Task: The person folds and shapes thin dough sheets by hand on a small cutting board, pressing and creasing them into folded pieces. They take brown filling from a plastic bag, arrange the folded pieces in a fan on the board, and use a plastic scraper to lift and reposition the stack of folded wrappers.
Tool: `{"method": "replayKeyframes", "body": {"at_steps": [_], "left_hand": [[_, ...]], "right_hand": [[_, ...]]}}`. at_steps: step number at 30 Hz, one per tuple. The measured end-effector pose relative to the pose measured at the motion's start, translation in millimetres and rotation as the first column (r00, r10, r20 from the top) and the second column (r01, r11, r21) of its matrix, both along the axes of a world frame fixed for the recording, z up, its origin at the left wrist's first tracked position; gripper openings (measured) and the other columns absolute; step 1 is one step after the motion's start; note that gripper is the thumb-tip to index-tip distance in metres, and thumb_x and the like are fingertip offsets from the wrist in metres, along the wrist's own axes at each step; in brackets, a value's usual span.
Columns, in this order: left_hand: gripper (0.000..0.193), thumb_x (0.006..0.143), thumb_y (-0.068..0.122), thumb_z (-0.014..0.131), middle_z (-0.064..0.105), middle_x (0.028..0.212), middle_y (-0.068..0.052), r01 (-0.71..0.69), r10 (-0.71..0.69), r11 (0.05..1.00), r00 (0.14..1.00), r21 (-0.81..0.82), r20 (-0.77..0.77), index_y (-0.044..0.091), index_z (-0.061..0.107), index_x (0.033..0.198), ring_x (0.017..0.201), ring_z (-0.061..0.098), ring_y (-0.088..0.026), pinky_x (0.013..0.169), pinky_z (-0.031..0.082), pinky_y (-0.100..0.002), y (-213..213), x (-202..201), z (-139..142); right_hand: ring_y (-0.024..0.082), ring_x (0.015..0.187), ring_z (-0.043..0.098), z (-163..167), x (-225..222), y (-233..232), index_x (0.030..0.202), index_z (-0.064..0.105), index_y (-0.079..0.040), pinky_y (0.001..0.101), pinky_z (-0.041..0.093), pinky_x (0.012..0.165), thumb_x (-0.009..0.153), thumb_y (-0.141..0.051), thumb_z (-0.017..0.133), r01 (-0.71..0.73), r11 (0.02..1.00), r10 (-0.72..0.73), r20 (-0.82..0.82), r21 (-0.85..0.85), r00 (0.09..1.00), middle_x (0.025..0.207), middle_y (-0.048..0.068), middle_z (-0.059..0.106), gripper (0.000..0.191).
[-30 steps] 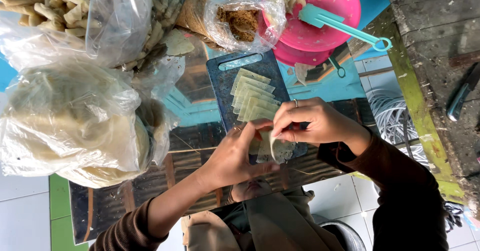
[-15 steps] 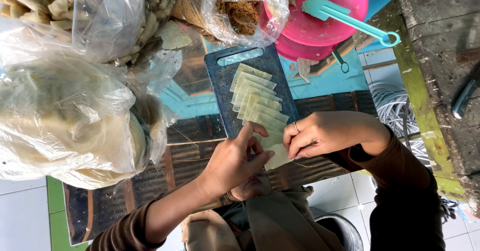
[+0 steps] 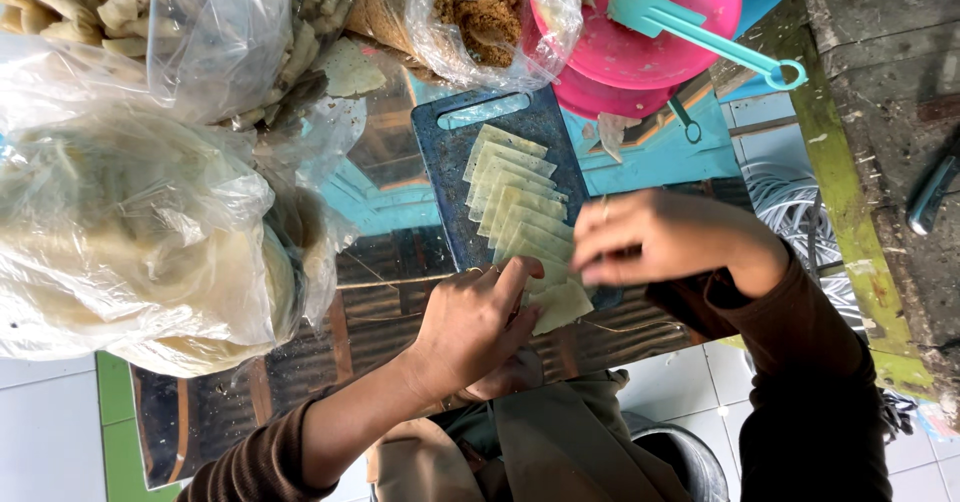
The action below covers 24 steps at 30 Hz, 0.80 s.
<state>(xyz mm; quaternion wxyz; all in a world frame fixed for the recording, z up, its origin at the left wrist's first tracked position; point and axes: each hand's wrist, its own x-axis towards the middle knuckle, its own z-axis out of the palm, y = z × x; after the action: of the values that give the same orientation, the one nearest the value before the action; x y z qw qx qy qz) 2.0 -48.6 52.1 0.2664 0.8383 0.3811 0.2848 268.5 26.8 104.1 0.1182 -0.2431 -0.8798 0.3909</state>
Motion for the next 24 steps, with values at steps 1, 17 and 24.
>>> {"method": "replayKeyframes", "body": {"at_steps": [1, 17, 24], "left_hand": [[0.034, 0.089, 0.020, 0.073, 0.062, 0.072, -0.004, 0.000, 0.000, 0.999, 1.000, -0.032, 0.021, 0.011, 0.056, 0.116, 0.063, 0.067, -0.024, 0.054, 0.052, -0.038, 0, 0, 1], [0.025, 0.094, 0.013, 0.074, 0.060, 0.073, -0.002, -0.088, 0.068, 0.993, 0.975, 0.084, 0.209, 0.010, 0.058, 0.113, 0.061, 0.064, -0.023, 0.056, 0.049, -0.038, 21, 4, -8], [0.027, 0.093, 0.013, 0.074, 0.061, 0.073, -0.002, -0.141, 0.109, 0.983, 0.964, 0.118, 0.243, 0.011, 0.057, 0.114, 0.062, 0.065, -0.024, 0.055, 0.048, -0.039, 32, 3, -11]], "right_hand": [[0.019, 0.079, 0.070, 0, 3, 4, 0.101, 0.076, -0.006, 0.0301, 0.055, 0.068, 0.090, -0.011, 0.074, 0.137, 0.985, -0.132, -0.055, 0.104, 0.990, 0.094, 0.006, 0.072, 0.012], [0.041, 0.086, 0.069, -51, 91, 72, 0.131, 0.070, -0.009, 0.0522, 0.049, 0.082, 0.104, -0.036, 0.075, 0.740, 0.179, -0.890, -0.214, 0.648, 0.403, 0.102, 0.018, 0.075, 0.038], [0.042, 0.084, 0.069, -73, 97, 89, 0.124, 0.073, -0.013, 0.0498, 0.052, 0.070, 0.103, -0.036, 0.073, 0.713, 0.145, -0.923, -0.167, 0.686, 0.348, 0.090, 0.017, 0.073, 0.030]]}}
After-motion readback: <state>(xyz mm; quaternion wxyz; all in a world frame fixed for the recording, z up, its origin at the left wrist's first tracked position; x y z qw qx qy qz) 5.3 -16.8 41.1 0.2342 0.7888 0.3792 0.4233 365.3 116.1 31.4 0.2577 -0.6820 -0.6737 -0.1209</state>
